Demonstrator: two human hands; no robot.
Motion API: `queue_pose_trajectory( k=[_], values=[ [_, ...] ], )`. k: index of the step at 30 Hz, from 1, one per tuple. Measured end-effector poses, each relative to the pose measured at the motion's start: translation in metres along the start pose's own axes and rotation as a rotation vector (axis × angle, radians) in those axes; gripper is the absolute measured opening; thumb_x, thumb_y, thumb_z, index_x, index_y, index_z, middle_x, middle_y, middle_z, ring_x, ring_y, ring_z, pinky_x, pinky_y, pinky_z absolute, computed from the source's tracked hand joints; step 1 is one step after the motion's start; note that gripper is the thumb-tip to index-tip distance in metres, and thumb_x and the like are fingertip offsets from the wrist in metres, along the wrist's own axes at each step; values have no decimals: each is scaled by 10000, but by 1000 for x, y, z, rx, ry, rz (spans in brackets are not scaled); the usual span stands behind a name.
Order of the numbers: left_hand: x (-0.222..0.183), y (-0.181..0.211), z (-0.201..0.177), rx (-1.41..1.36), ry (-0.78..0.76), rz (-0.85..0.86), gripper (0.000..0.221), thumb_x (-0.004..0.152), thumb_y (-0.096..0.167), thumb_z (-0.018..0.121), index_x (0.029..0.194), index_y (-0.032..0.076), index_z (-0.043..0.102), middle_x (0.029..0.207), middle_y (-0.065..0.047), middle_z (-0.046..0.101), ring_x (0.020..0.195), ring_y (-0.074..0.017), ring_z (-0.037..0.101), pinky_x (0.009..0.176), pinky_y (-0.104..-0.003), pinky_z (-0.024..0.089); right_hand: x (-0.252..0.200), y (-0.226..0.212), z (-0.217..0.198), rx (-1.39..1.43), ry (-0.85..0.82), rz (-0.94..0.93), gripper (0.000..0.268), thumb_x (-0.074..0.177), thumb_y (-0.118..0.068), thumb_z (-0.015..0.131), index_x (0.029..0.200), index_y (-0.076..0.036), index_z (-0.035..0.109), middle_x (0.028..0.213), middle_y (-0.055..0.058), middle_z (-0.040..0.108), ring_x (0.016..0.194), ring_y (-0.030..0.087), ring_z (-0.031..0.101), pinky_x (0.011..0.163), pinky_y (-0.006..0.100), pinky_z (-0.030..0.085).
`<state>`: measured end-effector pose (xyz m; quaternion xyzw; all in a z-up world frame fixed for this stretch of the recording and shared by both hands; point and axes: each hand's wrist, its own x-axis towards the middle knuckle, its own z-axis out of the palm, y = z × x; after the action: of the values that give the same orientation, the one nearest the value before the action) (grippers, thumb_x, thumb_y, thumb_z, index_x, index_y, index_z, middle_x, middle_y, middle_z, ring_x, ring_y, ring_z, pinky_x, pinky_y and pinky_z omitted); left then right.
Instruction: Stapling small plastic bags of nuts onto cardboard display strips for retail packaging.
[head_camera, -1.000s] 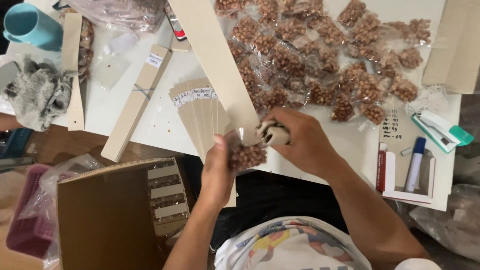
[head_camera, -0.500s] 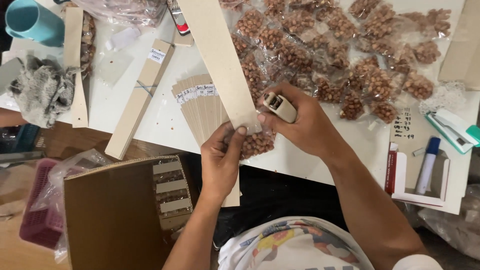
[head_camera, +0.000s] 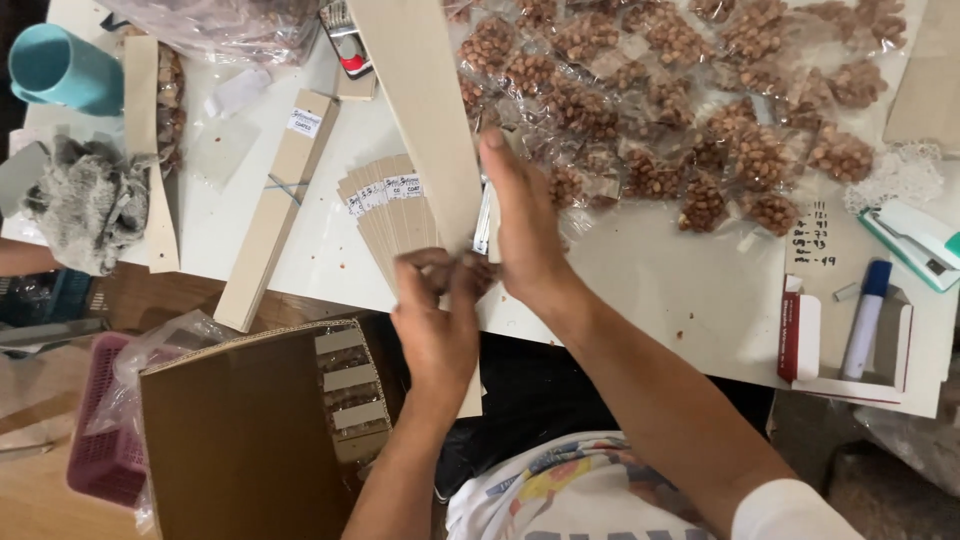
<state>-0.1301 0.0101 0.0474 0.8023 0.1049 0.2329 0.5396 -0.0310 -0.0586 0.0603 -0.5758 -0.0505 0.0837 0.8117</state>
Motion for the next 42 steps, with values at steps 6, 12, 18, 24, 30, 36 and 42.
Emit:
queue_pose_trajectory(
  k=[6, 12, 18, 24, 30, 36, 42],
  values=[
    [-13, -18, 0, 114, -90, 8, 429, 1016, 40, 567, 1416, 9, 417, 930, -244, 759, 866, -385, 766, 773, -497, 628, -8, -3, -8, -35, -21, -52, 456, 998, -629, 492, 892, -191, 560, 866, -88, 498, 815, 105, 472, 769, 271, 375],
    [3, -53, -25, -31, -14, -392, 208, 1058, 143, 554, 1027, 3, 706, 795, -155, 732, 729, -237, 688, 728, -405, 591, 22, 90, -119, -1578, -204, -695, 533, 608, -244, 883, 1095, -125, 701, 860, 90, 643, 830, 284, 656, 710, 397, 527],
    [13, -99, -16, -321, -3, -517, 258, 1055, 213, 565, 1123, 7, 705, 912, -139, 684, 861, -215, 642, 868, -465, 557, 18, 13, -99, -1248, -87, -601, 459, 668, -203, 924, 1052, -108, 691, 881, 82, 608, 857, 328, 664, 767, 435, 530],
    [31, -8, -14, -439, -158, -694, 461, 1021, 304, 504, 1293, -55, 603, 1071, -182, 599, 964, -273, 592, 973, -508, 510, 18, 0, -82, -580, -598, -108, 175, 883, -174, 754, 1014, -72, 699, 826, 131, 713, 842, 260, 679, 822, 421, 536],
    [33, 15, -14, -442, -258, -631, 562, 1025, 501, 431, 1021, -29, 618, 866, -99, 527, 879, -229, 516, 909, -514, 556, 20, 1, -63, -857, -416, -45, 235, 932, -209, 758, 1096, -83, 647, 888, 175, 735, 903, 386, 736, 808, 491, 534],
    [29, -10, -2, -223, -141, -317, 390, 1088, 269, 517, 785, 70, 661, 626, -3, 551, 679, -64, 488, 619, -257, 512, 26, 28, -49, -651, -170, -123, 381, 932, -370, 785, 1072, -31, 683, 936, 202, 743, 897, 311, 747, 748, 464, 543],
    [23, -11, -6, -82, -153, -142, 352, 1062, 189, 557, 806, 15, 724, 609, -111, 696, 691, -75, 537, 608, -301, 500, 25, 38, -14, -345, -76, -18, 573, 973, -465, 672, 1235, 39, 601, 1223, 261, 567, 1163, 383, 533, 970, 524, 399]
  ],
)
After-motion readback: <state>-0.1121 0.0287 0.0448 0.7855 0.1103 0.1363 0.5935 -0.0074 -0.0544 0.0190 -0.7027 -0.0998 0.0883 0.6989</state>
